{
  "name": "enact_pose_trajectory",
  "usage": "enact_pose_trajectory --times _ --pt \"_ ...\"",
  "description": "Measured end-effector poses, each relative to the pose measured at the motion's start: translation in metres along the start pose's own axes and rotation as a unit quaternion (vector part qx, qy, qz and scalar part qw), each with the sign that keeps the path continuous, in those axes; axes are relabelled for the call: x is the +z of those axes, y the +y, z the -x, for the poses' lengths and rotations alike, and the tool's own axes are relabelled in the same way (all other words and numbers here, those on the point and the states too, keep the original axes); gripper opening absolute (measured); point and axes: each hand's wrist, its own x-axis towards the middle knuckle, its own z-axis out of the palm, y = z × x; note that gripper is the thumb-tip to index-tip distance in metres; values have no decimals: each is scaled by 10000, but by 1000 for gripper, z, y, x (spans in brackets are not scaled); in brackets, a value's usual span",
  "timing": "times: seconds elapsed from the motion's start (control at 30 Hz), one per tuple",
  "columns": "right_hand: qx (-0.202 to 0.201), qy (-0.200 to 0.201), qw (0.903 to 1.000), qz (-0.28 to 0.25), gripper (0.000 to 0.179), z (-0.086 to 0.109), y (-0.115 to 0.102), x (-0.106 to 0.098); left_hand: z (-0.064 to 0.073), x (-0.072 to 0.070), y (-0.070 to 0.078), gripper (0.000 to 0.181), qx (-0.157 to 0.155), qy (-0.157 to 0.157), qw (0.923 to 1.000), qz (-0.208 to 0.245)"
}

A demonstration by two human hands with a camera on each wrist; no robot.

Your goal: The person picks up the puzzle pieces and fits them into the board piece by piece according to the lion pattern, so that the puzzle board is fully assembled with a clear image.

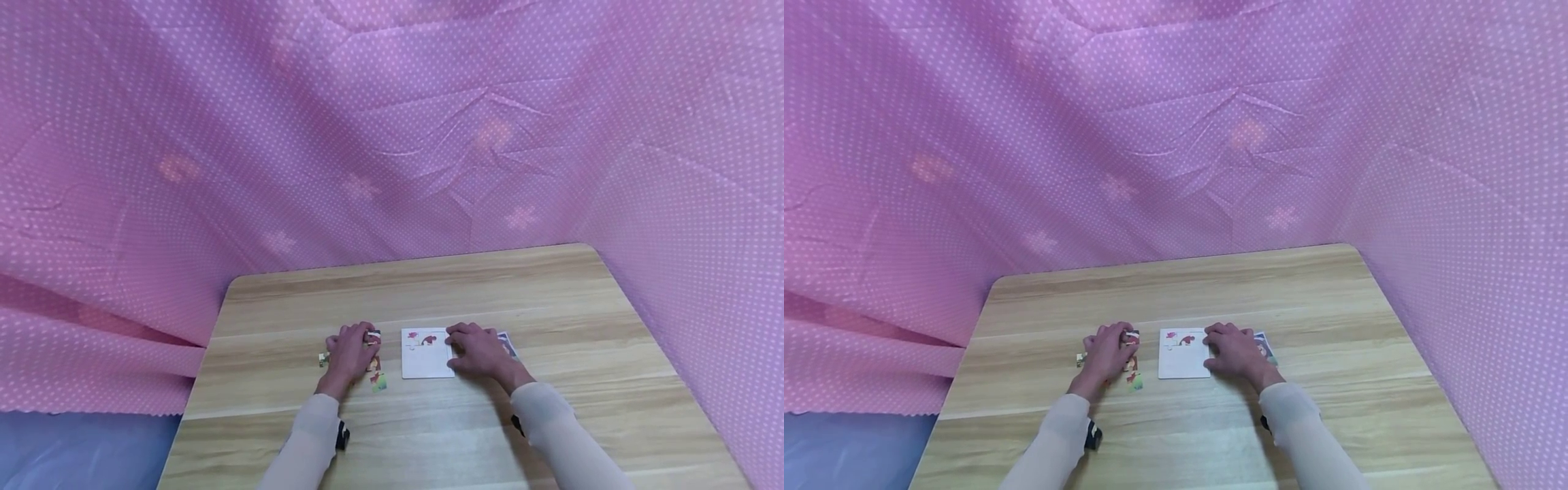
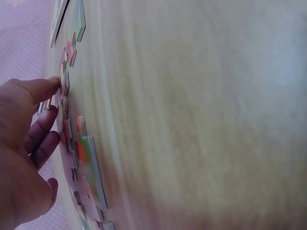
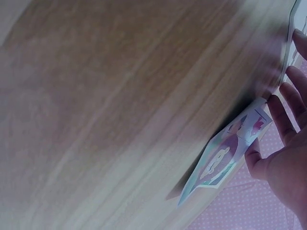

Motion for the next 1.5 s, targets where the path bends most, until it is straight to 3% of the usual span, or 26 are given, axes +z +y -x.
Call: enact_pose_trajectory --times 0.3,0.87,1.23,1.5 --pt "-8 -22 10000 6 45 4 1 -2 2 3 2 22 50 239 9989 392" --pt "-44 27 10000 3 45 5 5 -4 10 2 23 16 433 563 9918 1061" --pt "-64 -63 10000 -34 44 5 3 -3 16 15 44 19 343 293 9917 1204" --pt "-35 -94 9999 28 46 7 2 -3 15 26 57 20 540 147 9898 1310"
